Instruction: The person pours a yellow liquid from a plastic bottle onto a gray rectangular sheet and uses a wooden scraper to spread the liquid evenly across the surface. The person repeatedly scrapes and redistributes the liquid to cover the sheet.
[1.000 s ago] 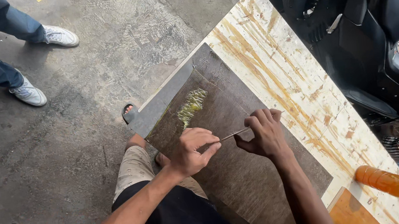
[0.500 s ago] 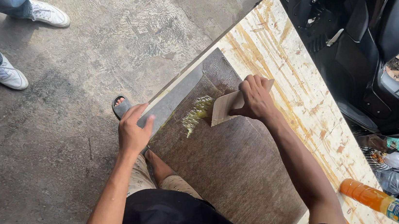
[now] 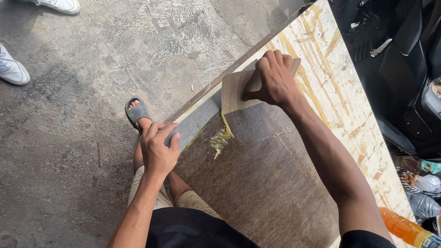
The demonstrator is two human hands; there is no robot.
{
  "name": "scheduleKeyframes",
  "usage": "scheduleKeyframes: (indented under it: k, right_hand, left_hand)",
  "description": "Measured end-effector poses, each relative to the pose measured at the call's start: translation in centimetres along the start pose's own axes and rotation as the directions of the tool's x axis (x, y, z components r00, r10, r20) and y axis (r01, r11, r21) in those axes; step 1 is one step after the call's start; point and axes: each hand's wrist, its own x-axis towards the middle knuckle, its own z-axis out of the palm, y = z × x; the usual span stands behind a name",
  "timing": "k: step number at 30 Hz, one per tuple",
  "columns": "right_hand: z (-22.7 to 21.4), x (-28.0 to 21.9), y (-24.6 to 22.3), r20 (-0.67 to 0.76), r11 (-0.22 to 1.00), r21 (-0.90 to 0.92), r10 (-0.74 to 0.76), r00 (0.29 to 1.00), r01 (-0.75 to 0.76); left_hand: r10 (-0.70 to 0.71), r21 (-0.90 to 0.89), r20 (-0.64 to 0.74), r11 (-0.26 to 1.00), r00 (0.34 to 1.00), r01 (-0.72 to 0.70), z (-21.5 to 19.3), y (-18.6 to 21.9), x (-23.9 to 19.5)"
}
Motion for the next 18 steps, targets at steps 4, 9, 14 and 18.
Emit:
scheduleKeyframes:
  k: [4,9,14,18]
  right_hand:
    - [-0.6,4.2,0.5,-0.153,0.998,-0.046,-0.044,0.987,0.037]
    - [-4.6,5.6,0.6,-0.352,0.97,-0.217,0.024,0.936,-0.106]
    - [-5.4,-2.2,-1.8,-0.379,1.0,-0.024,-0.002,0.925,-0.007]
    - [-1.3,-6.4,-3.0,-0.112,0.999,0.038,-0.002,0.994,0.007]
  left_hand:
    - [-0.021,0.028,0.035,0.999,0.999,0.02,-0.2,0.2,0.0]
    - [-0.055,0.02,0.064,0.998,0.996,0.054,0.1,0.1,0.0]
    - [-0.029,0.015,0.013,0.999,1.0,0.028,0.0,0.0,0.0]
    - [-0.042,-0.004,0.008,0.999,0.999,0.042,0.1,-0.1,0.1]
